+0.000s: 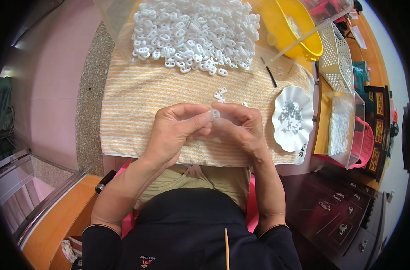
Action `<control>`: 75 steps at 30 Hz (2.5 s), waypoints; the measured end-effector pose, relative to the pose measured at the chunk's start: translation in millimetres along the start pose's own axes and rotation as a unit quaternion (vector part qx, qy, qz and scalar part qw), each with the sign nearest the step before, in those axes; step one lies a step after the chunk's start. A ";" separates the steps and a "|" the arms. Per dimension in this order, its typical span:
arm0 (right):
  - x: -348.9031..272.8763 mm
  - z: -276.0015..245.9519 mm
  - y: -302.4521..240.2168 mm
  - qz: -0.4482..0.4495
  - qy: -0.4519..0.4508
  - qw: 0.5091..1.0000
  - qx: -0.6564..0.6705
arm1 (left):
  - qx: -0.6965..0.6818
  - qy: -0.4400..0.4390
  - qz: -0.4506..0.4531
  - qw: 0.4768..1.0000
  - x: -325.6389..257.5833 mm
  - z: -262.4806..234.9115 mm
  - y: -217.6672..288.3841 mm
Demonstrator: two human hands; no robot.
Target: Sorting and inspecting small white plastic components from a bin into a dish.
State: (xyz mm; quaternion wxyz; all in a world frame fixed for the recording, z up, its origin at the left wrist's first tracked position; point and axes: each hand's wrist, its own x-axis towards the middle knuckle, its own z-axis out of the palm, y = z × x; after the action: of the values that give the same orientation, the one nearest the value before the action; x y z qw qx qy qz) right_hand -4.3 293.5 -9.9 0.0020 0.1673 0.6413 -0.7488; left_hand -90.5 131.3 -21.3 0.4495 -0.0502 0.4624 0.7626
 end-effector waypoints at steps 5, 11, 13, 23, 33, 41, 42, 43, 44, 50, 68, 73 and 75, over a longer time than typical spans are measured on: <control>0.5 -3.6 1.2 0.022 -0.001 1.000 -0.015 | -0.002 -0.001 -0.009 1.000 0.1 -0.4 -1.2; -0.3 -0.8 -1.8 0.028 0.001 0.999 0.018 | 0.000 -0.011 0.002 1.000 0.3 -1.5 -3.0; -0.1 -0.8 -1.7 0.025 -0.003 0.999 0.033 | -0.002 -0.013 -0.003 1.000 0.0 -2.2 -3.3; -0.4 -3.3 3.5 0.022 -0.012 0.998 0.060 | -0.019 -0.030 -0.006 0.999 -0.8 -1.5 -2.6; -1.9 -0.1 1.0 0.013 -0.020 0.997 0.068 | -0.051 -0.061 -0.022 0.997 0.4 -4.6 -3.7; -1.1 -5.1 1.1 0.007 -0.009 0.998 0.057 | -0.061 -0.058 -0.041 0.996 -1.5 -1.3 0.1; -1.0 -5.3 -0.2 -0.001 -0.008 0.998 0.054 | -0.061 -0.059 -0.041 0.996 -1.2 -0.9 0.4; -1.0 -5.5 -1.5 -0.010 -0.007 0.999 0.052 | -0.066 -0.065 -0.042 0.995 -0.9 -0.9 0.6; -1.0 -5.0 -1.9 -0.010 -0.008 0.999 0.052 | -0.072 -0.070 -0.044 0.994 -0.9 -1.7 0.6; -2.6 -3.5 -3.5 -0.017 -0.015 0.998 0.059 | -0.073 -0.090 -0.039 0.992 -0.3 -4.4 1.7; -3.6 -4.1 3.6 -0.110 -0.049 0.993 0.020 | -0.115 -0.140 -0.058 0.982 2.6 -8.6 -3.5; -5.8 -1.2 2.8 -0.117 -0.052 0.991 0.031 | -0.129 -0.169 -0.057 0.975 2.1 -9.7 -2.7; -7.3 0.6 2.6 -0.114 -0.053 0.991 0.041 | -0.135 -0.181 -0.055 0.973 2.0 -9.5 -2.7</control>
State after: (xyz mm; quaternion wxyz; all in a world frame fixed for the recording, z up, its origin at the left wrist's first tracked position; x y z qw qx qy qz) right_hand 3.0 290.9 -10.5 -0.0565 0.0535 0.6241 -0.7774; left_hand -92.9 125.9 -29.3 0.5564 0.0029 0.2630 0.7882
